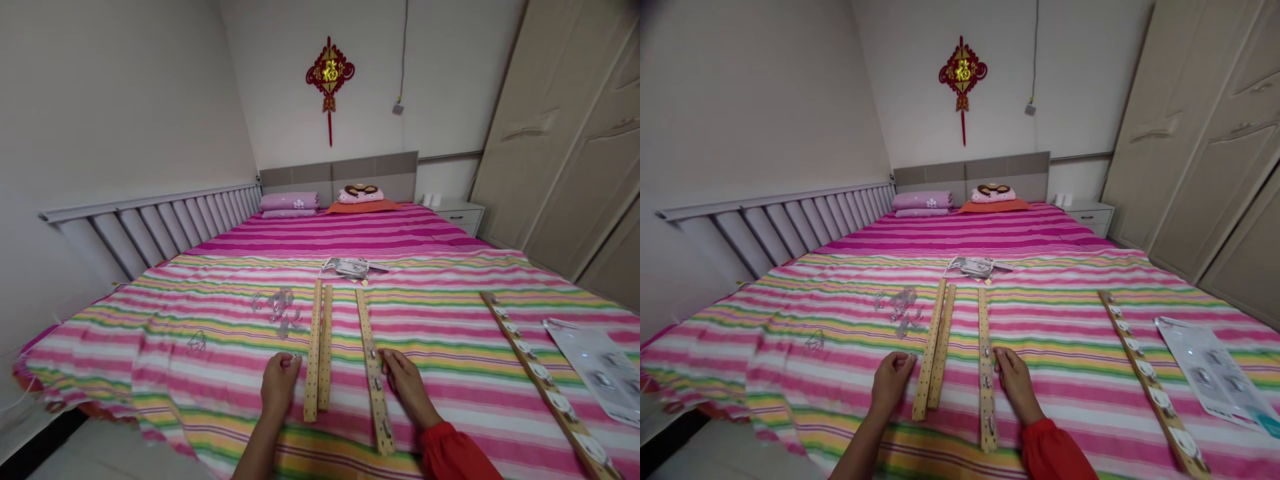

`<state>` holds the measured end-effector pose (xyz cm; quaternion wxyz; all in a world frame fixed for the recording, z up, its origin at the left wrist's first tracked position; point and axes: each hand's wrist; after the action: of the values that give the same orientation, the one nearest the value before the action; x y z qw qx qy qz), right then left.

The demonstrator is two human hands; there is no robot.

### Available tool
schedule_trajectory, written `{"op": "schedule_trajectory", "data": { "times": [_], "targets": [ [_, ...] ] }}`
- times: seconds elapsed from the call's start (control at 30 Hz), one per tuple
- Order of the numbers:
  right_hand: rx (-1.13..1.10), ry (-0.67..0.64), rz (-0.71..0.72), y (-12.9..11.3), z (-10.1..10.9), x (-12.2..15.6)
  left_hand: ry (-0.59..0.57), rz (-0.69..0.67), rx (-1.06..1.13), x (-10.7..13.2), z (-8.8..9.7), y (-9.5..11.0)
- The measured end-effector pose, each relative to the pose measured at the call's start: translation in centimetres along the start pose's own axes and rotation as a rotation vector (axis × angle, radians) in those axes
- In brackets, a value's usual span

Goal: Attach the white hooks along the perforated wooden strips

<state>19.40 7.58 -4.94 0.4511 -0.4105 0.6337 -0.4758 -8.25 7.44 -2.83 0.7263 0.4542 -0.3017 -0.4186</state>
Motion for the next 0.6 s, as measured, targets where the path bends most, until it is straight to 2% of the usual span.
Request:
{"op": "schedule_trajectory", "data": {
  "times": [0.07,0.13,0.23,0.33,0.43,0.6],
  "targets": [
    [-0.035,-0.012,-0.018,-0.3,0.0,0.2,0.014,-0.025,-0.076,-0.1,-0.3,0.0],
    [-0.058,-0.014,-0.024,-0.5,0.1,0.4,0.007,-0.025,-0.063,-0.3,-0.3,-0.1],
    [-0.071,-0.010,-0.020,-0.6,0.2,0.6,-0.056,0.043,0.149,-0.3,0.4,0.1],
    [-0.086,-0.009,-0.017,-0.5,0.4,0.5,-0.178,0.230,0.475,0.3,1.5,1.4],
    [-0.111,-0.006,-0.019,-0.1,0.5,0.2,-0.294,0.457,0.735,1.7,2.4,3.6],
    [-0.164,0.024,-0.057,-0.2,0.8,0.2,-0.479,0.618,0.954,4.6,2.1,7.1]
  ]
}}
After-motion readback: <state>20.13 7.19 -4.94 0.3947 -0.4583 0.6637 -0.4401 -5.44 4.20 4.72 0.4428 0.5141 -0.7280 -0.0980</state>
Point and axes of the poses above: each hand's wrist, its own x-axis away from the middle knuckle, its own z-axis out of the back of the hand, y = z × x, and after that the axes turned 10 degrees about z, right-handed
